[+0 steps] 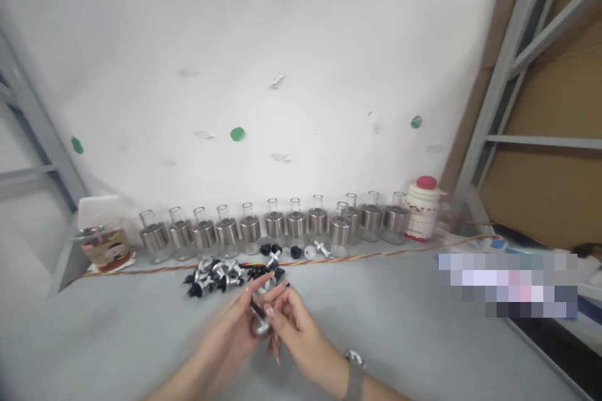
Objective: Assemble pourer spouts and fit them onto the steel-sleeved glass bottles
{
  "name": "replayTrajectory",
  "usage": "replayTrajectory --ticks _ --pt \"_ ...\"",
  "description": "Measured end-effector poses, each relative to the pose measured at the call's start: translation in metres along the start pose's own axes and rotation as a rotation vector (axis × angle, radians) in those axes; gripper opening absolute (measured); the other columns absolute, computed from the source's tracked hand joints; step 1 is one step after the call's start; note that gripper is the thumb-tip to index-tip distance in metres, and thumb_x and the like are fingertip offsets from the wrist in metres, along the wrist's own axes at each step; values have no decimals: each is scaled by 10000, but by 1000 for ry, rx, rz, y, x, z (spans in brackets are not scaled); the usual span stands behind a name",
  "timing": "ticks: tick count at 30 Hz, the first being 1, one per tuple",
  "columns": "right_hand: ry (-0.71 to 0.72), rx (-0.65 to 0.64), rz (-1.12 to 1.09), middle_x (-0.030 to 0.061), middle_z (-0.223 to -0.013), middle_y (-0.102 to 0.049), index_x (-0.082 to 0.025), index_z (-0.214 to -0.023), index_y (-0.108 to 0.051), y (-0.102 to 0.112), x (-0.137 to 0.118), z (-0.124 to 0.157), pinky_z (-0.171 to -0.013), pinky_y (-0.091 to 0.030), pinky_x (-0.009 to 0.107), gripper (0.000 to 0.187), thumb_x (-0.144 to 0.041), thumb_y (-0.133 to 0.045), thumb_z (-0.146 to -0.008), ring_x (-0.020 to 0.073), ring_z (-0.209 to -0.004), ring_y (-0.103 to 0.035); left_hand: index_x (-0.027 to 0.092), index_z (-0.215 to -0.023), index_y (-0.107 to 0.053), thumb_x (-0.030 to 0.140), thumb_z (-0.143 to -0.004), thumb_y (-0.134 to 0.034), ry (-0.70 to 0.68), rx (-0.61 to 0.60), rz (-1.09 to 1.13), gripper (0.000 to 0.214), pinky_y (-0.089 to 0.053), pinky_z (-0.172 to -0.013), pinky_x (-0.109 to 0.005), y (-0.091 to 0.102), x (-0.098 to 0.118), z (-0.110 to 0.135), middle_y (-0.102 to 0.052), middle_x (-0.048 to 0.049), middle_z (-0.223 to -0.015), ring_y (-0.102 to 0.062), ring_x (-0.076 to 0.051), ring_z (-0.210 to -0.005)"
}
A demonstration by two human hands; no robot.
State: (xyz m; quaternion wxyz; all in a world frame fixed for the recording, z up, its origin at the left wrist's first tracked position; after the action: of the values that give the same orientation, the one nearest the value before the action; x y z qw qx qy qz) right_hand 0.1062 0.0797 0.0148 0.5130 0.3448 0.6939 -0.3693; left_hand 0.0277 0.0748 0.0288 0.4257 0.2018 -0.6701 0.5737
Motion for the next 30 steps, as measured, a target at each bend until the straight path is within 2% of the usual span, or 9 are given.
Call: replayTrajectory --ticks 3,7,9,12,16,20,23,26,30 --pt "-15 132 40 -91 -524 -419 -216 -765 -343 12 0 -3 -422 -387 223 331 -537 -424 -776 74 -396 -447 182 -1060 -503 441 -827 -368 -138 163 -382 373 -392 -805 -401 17 31 0 -653 -110 -911 -557 -238 -907" --pt "-49 317 89 -101 -486 -412 -221 -750 -339 33 2 -8 -401 -370 226 376 -577 -456 -728 76 -358 -425 216 -955 -578 384 -767 -496 -535 350 -1357 265 -322 -868 -465 30 79 5 -641 -90 -901 -494 -289 -979" --pt "-70 372 102 -108 -458 -403 -222 -740 -343 41 4 -10 -413 -375 236 396 -589 -485 -697 83 -348 -426 210 -894 -613 337 -784 -473 -639 333 -1724 219 -272 -913 -498 34 80 2 -649 -94 -893 -448 -311 -1045" --pt "-71 405 109 -108 -459 -402 -222 -743 -355 50 6 -13 -438 -395 256 412 -594 -516 -667 93 -352 -442 204 -903 -610 278 -811 -428 -682 315 -2029 217 -188 -970 -526 47 70 -5 -642 -89 -965 -450 -294 -1076" --pt "-22 398 176 -93 -503 -409 -217 -770 -374 62 4 -17 -443 -386 257 385 -568 -509 -690 103 -390 -464 186 -899 -610 233 -815 -415 -693 405 -2139 218 -189 -955 -558 57 70 -8 -613 -124 -1037 -401 -316 -1138" --pt "81 356 440 -19 -674 -490 -209 -808 -452 68 -13 -18 -570 -422 287 226 -433 -464 -783 130 -572 -503 159 -962 -591 232 -811 -421 -716 401 -2035 239 -286 -933 -495 45 72 -4 -582 -143 -1066 -429 -307 -1103" --pt "195 161 708 51 -940 -532 -219 -894 -545 49 -28 -15 -795 -391 346 136 -287 -470 -804 186 -867 -493 179 -1030 -556 243 -817 -405 -692 301 -1885 269 -364 -882 -452 34 59 -3 -564 -124 -1071 -478 -276 -1034" --pt "233 -26 841 54 -1064 -516 -249 -1006 -553 28 -31 -10 -899 -324 375 243 -179 -491 -782 214 -1018 -421 206 -1129 -488 217 -815 -403 -632 167 -1775 326 -361 -900 -429 27 39 -4 -541 -101 -1106 -458 -250 -1058" --pt "173 -14 897 40 -938 -526 -238 -886 -569 26 -24 -8 -833 -366 346 193 -121 -511 -744 203 -932 -452 236 -1167 -465 186 -785 -456 -526 45 -1754 386 -322 -929 -433 30 25 -8 -529 -82 -1145 -418 -258 -1097"
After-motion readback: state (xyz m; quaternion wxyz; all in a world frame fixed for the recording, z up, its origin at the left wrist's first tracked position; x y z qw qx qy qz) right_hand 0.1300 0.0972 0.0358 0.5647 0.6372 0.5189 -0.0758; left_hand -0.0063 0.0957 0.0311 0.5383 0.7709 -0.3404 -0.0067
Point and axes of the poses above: each hand's wrist, its own z-axis away from the middle knuckle, its own y-axis out of the back of the hand, x = y × z, the point moved 7 cm from there along -z, towards the middle knuckle
